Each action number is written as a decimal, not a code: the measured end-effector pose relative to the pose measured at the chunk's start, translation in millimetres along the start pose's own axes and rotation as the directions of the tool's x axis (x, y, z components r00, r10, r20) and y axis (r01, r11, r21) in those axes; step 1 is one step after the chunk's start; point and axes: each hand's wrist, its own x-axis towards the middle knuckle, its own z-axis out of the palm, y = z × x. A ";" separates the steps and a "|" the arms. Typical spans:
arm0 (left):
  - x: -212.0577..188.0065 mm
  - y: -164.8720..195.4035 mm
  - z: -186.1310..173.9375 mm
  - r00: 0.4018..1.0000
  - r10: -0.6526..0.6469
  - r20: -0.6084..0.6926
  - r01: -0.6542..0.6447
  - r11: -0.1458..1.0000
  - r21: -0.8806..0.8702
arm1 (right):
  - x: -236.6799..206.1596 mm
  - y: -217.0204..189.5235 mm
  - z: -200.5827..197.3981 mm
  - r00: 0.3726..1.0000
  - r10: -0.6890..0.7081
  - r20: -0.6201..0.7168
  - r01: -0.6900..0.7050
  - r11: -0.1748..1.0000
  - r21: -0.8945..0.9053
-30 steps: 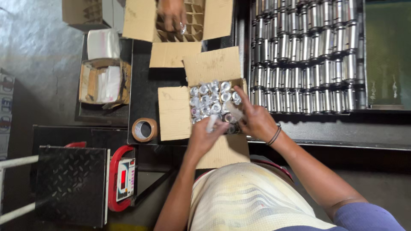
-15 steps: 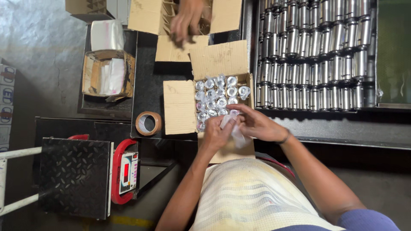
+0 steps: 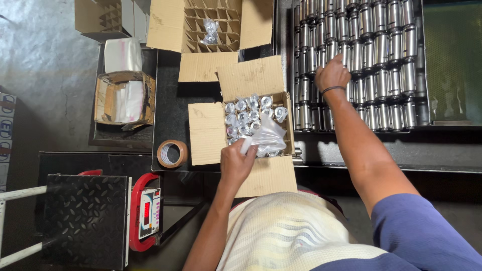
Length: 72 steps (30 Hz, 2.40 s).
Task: The person wraps cylindrical metal parts in plastic sleeves and places them one by one into a compartmented cardboard box. They then fold the box flaps, tape it shut, and carry the closed box to a stack of finished boxes in the packing area.
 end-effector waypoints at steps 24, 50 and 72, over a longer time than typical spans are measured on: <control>1.8 14.0 9.0 0.984 0.146 0.100 -0.136 0.985 -0.106 | -16.6 25.5 -1.1 0.991 -0.125 -0.046 0.110 0.961 -0.253; 14.5 -22.5 76.2 0.805 0.520 0.286 -0.410 0.835 -0.366 | -253.9 28.7 -10.7 0.782 -0.622 -0.037 0.528 0.629 0.571; 28.2 -111.2 120.3 0.914 -0.008 0.406 0.118 0.962 -0.246 | -189.6 10.1 39.8 0.508 -0.639 0.577 0.702 0.696 0.152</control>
